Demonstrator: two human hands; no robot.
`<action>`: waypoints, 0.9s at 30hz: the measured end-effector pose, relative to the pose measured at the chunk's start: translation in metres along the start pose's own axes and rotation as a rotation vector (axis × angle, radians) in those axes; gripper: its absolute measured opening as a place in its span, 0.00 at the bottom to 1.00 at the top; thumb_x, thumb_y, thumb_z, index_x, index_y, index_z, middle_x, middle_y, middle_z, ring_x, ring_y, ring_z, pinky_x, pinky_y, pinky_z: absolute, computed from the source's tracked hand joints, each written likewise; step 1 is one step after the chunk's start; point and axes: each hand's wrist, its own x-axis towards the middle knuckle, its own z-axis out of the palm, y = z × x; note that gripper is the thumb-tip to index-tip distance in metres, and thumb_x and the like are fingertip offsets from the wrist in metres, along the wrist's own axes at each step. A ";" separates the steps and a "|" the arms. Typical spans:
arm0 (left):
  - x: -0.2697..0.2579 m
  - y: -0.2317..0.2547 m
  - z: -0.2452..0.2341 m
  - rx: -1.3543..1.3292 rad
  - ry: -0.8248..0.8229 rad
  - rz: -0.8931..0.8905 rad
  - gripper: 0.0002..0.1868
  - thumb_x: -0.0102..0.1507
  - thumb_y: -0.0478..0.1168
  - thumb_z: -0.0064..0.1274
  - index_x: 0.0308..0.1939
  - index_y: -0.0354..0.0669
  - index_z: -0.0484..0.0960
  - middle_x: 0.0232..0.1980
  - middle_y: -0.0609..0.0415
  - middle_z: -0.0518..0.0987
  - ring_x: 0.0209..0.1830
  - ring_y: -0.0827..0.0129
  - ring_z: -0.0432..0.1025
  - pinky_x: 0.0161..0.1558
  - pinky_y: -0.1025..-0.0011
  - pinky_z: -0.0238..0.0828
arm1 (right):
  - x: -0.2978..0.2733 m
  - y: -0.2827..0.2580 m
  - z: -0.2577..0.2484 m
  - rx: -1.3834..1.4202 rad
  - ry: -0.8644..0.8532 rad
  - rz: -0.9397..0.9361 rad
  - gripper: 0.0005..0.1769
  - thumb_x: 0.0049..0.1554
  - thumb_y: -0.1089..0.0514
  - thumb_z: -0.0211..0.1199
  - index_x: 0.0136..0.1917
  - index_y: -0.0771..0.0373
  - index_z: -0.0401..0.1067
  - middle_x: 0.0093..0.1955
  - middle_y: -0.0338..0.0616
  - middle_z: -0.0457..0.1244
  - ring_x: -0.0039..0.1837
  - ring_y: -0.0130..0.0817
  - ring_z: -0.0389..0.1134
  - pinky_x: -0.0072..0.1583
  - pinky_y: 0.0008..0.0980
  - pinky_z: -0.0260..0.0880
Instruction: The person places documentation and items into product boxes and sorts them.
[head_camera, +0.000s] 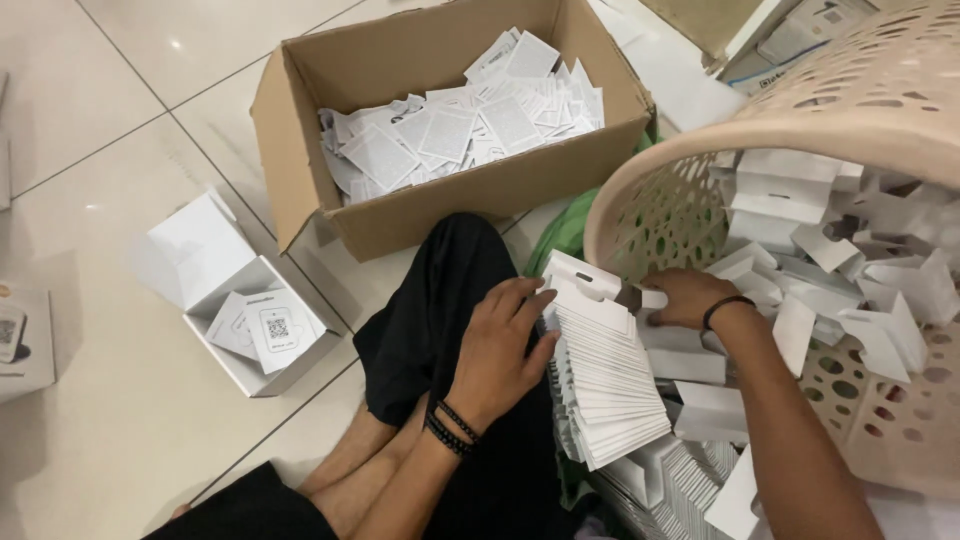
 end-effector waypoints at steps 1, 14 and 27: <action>0.001 0.000 0.003 -0.008 -0.006 0.002 0.23 0.61 0.40 0.59 0.60 0.39 0.77 0.65 0.47 0.74 0.69 0.48 0.66 0.66 0.54 0.63 | -0.006 0.000 0.000 0.002 -0.004 0.010 0.32 0.49 0.50 0.72 0.67 0.50 0.71 0.65 0.45 0.66 0.63 0.46 0.68 0.62 0.43 0.69; 0.007 0.000 -0.006 -0.125 0.041 -0.039 0.20 0.62 0.38 0.58 0.59 0.40 0.79 0.63 0.47 0.77 0.66 0.50 0.69 0.67 0.58 0.65 | -0.047 0.009 -0.079 0.074 0.155 0.117 0.29 0.45 0.47 0.75 0.61 0.45 0.77 0.58 0.40 0.72 0.60 0.43 0.73 0.61 0.43 0.72; -0.003 -0.003 -0.011 -0.180 0.066 -0.076 0.19 0.63 0.38 0.58 0.58 0.41 0.79 0.60 0.46 0.79 0.63 0.50 0.71 0.65 0.59 0.67 | -0.011 0.001 -0.044 -0.272 0.078 0.136 0.34 0.49 0.53 0.71 0.69 0.44 0.70 0.63 0.47 0.68 0.63 0.46 0.70 0.61 0.47 0.73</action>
